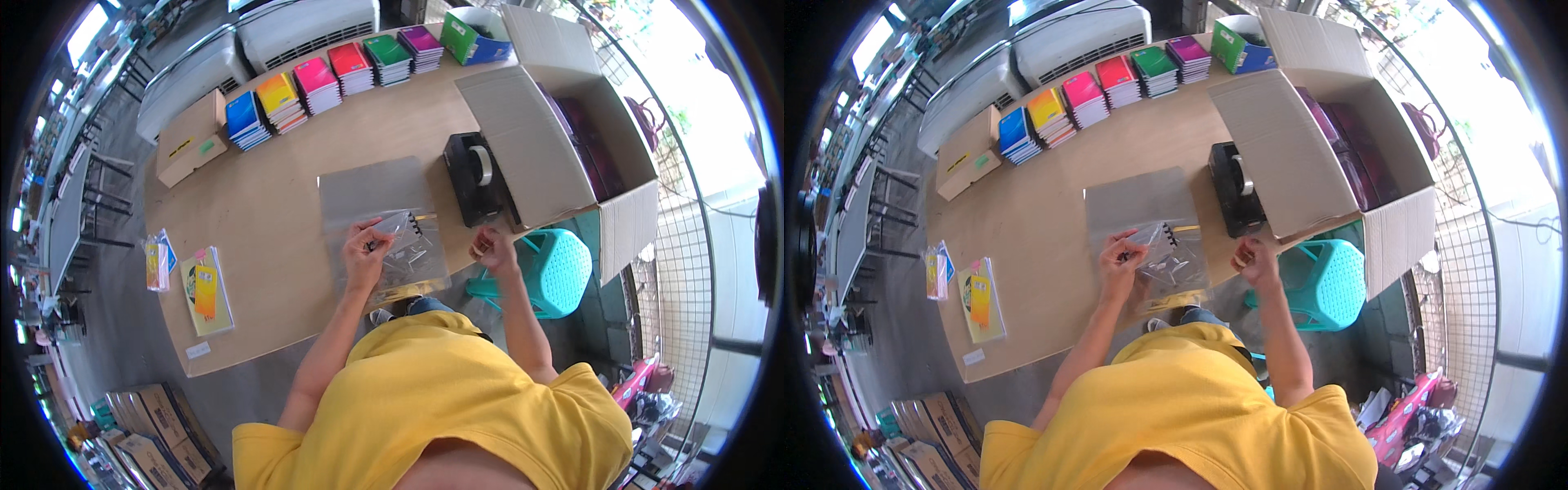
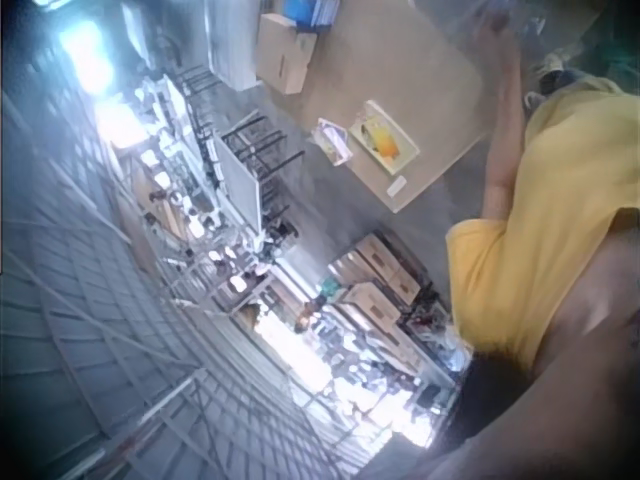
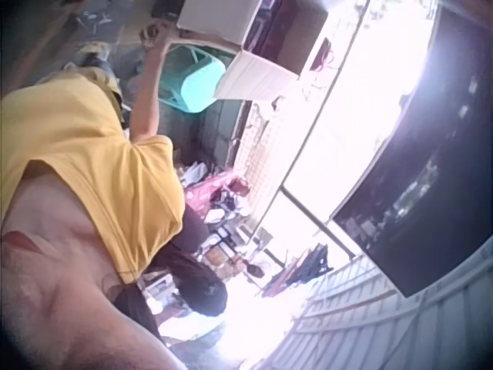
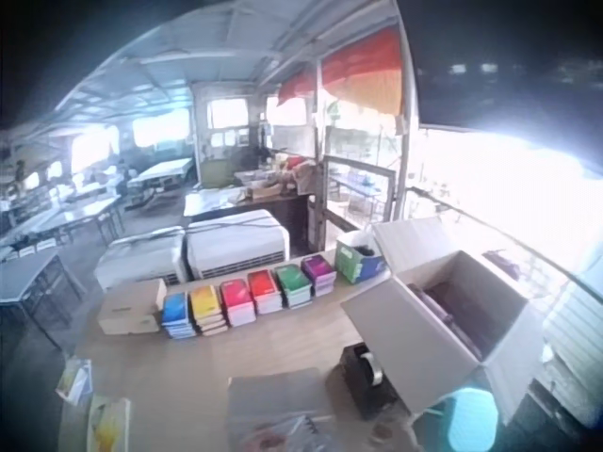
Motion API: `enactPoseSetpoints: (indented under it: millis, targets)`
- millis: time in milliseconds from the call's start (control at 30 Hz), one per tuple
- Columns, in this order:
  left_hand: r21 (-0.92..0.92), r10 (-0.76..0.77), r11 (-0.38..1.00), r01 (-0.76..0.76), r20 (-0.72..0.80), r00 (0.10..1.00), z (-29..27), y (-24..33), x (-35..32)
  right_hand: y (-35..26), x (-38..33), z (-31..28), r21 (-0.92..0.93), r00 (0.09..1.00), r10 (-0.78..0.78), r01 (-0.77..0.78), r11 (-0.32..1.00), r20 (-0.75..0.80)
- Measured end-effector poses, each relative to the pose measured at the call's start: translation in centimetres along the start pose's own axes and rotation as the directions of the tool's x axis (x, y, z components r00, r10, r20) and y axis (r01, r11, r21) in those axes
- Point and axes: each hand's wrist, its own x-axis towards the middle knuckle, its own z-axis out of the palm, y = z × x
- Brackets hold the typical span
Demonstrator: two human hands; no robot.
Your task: The person places small notebooks into clear plastic bags, removes the adhesive strip, and seals the bags by hand.
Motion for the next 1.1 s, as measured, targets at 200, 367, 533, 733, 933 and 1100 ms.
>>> enactPoseSetpoints:
  millis: [200,367,533,733,933,1100]
  targets:
    - [0.073,0.065,0.995,-0.066,0.006,0.998,-0.7,-0.5,0.0,1.8,-7.7,11.8,-0.219,0.937,-0.227,0.288,0.932,0.266]
    - [0.043,0.077,0.996,-0.077,-0.007,0.997,-0.3,-0.8,0.4,2.7,-8.9,16.2,-0.547,0.849,-0.397,0.528,0.650,0.349]
    - [-0.104,0.032,0.994,-0.028,0.045,0.998,-0.8,-0.4,0.8,4.0,-7.5,15.9,-0.737,0.810,-0.496,0.536,0.412,0.312]
    - [0.459,0.253,0.772,-0.439,0.412,0.875,-3.4,3.9,1.0,3.9,-7.1,15.4,-0.654,0.852,-0.403,0.518,0.552,0.335]
    - [0.486,0.229,0.745,-0.456,0.456,0.860,-3.7,2.0,1.5,5.5,-7.8,14.0,-0.171,0.910,-0.265,0.331,0.928,0.319]
    - [0.625,0.174,0.628,-0.463,0.468,0.867,-2.7,3.0,2.3,7.3,-4.7,12.6,-0.602,0.694,-0.604,0.690,0.402,0.392]
